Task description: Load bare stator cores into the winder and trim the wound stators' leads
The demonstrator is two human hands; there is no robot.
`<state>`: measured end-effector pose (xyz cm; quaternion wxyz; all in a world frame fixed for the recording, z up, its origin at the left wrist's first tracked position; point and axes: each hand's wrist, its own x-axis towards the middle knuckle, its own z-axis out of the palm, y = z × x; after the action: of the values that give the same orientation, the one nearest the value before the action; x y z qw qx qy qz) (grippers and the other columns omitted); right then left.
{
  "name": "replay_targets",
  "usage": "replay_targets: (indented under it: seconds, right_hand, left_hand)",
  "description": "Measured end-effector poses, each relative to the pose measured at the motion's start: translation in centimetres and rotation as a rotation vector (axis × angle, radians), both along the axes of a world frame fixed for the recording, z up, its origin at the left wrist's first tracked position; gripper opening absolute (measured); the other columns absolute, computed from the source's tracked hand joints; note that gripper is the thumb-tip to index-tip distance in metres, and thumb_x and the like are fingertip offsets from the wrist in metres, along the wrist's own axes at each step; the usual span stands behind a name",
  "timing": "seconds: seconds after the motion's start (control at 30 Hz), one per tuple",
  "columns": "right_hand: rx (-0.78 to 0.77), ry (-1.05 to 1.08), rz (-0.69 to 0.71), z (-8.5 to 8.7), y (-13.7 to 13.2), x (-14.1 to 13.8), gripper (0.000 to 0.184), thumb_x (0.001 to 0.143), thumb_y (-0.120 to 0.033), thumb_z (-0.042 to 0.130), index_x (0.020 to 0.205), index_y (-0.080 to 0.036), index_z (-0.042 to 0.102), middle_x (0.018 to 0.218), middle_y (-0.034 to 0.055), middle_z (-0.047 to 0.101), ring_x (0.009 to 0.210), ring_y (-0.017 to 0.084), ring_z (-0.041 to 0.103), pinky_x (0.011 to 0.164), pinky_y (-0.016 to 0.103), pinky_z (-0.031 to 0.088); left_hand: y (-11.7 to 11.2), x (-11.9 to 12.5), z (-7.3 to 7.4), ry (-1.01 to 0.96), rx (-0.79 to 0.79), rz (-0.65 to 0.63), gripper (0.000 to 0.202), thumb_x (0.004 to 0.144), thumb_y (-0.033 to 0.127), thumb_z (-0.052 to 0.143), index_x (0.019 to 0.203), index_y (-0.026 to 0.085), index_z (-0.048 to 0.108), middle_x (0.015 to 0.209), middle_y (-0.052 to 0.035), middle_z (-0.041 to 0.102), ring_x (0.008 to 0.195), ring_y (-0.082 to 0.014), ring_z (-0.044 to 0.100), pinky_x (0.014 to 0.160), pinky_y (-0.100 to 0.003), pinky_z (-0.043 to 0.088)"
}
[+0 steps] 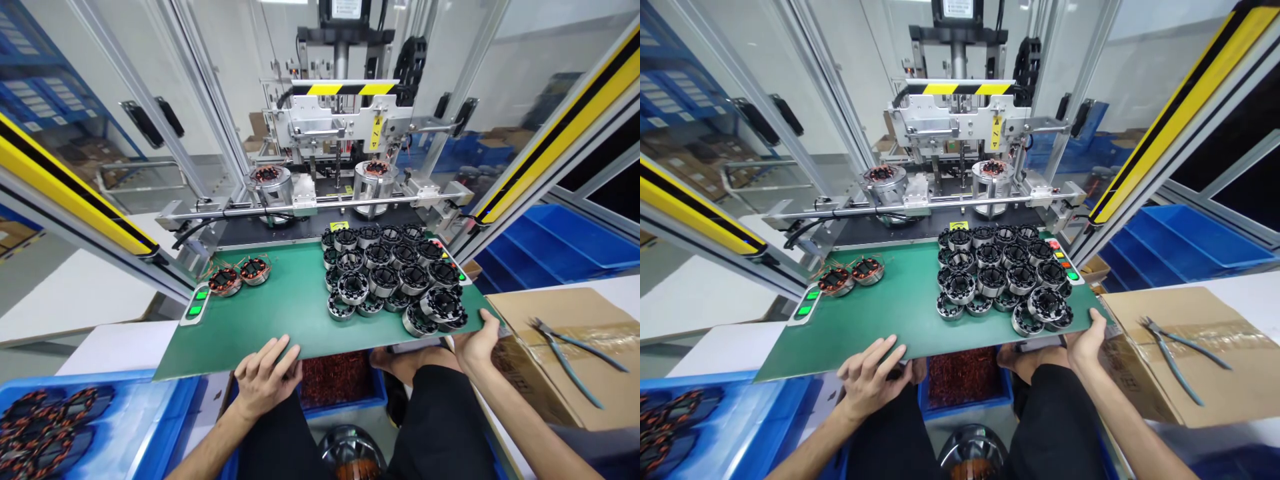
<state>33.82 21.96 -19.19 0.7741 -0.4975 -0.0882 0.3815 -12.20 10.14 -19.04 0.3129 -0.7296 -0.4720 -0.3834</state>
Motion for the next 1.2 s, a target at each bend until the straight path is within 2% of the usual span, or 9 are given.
replay_targets:
  seconds: [0.17,0.37,0.63,0.77,0.9,1.03,1.1,1.2]
  right_hand:
    - [-0.011,0.014,0.008,-0.1,-0.1,0.0,0.033,0.087,-0.041,0.065,0.113,-0.025,0.075,0.113,-0.0016,0.083,0.114,0.021,0.075,0.085,0.029,0.068]
    - [0.002,0.008,-0.009,-0.3,0.1,-0.1,0.036,0.086,-0.042,0.066,0.113,-0.022,0.076,0.117,0.0006,0.083,0.111,0.021,0.075,0.092,0.032,0.068]
    - [0.020,0.008,-0.014,0.7,0.0,-0.8,0.034,0.085,-0.039,0.063,0.111,-0.022,0.077,0.114,-0.0008,0.083,0.106,0.018,0.074,0.089,0.027,0.065]
    - [0.020,0.021,-0.033,1.0,0.1,-1.0,0.031,0.087,-0.035,0.061,0.110,-0.022,0.077,0.117,0.0002,0.083,0.111,0.018,0.075,0.089,0.026,0.065]
    - [0.014,0.023,-0.049,0.8,0.2,-1.0,0.028,0.089,-0.034,0.058,0.107,-0.024,0.076,0.116,-0.0011,0.083,0.118,0.019,0.076,0.092,0.027,0.067]
    - [0.018,0.012,-0.037,0.4,0.3,-0.8,0.027,0.082,-0.039,0.064,0.101,-0.023,0.073,0.111,0.0020,0.083,0.125,0.022,0.073,0.096,0.028,0.066]
    - [0.029,-0.004,-0.028,0.1,0.3,-0.8,0.030,0.080,-0.043,0.067,0.102,-0.024,0.071,0.111,0.0017,0.082,0.127,0.024,0.073,0.099,0.032,0.067]
    - [0.039,-0.013,-0.035,0.0,0.3,-0.8,0.032,0.079,-0.044,0.068,0.104,-0.024,0.071,0.113,0.0018,0.082,0.127,0.024,0.073,0.101,0.034,0.067]
  left_hand:
    - [-0.1,-0.2,-0.5,-0.011,-0.005,0.001,0.041,0.088,0.028,0.092,0.126,0.034,0.079,0.113,-0.0003,0.088,0.105,-0.0228,0.076,0.093,-0.040,0.048]
    - [-0.1,-0.4,-1.0,-0.006,-0.012,0.000,0.056,0.085,0.030,0.095,0.137,0.038,0.077,0.114,0.0006,0.089,0.105,-0.0232,0.076,0.095,-0.039,0.047]
    - [-0.1,-0.3,-0.7,-0.004,-0.008,-0.011,0.040,0.088,0.030,0.093,0.125,0.033,0.079,0.113,-0.0017,0.088,0.108,-0.0231,0.075,0.095,-0.039,0.047]
    - [-0.1,-0.2,-0.6,-0.011,-0.005,-0.004,0.034,0.092,0.031,0.090,0.124,0.033,0.079,0.112,-0.0014,0.088,0.107,-0.0231,0.074,0.095,-0.040,0.047]
    - [-0.1,-0.2,-0.9,-0.026,-0.008,-0.005,0.049,0.090,0.031,0.092,0.137,0.035,0.077,0.115,-0.0008,0.088,0.108,-0.0236,0.074,0.096,-0.040,0.046]
    - [-0.2,-0.3,-1.3,-0.028,-0.012,-0.004,0.070,0.087,0.031,0.094,0.154,0.039,0.071,0.119,0.0005,0.088,0.109,-0.0237,0.075,0.098,-0.040,0.046]
    - [-0.2,-0.3,-1.3,-0.030,-0.015,-0.002,0.073,0.087,0.032,0.094,0.155,0.041,0.069,0.120,0.0011,0.088,0.109,-0.0237,0.075,0.098,-0.040,0.046]
    - [-0.1,-0.4,-1.2,-0.019,-0.013,-0.009,0.065,0.088,0.031,0.093,0.150,0.037,0.073,0.117,0.0000,0.089,0.109,-0.0236,0.075,0.096,-0.040,0.046]
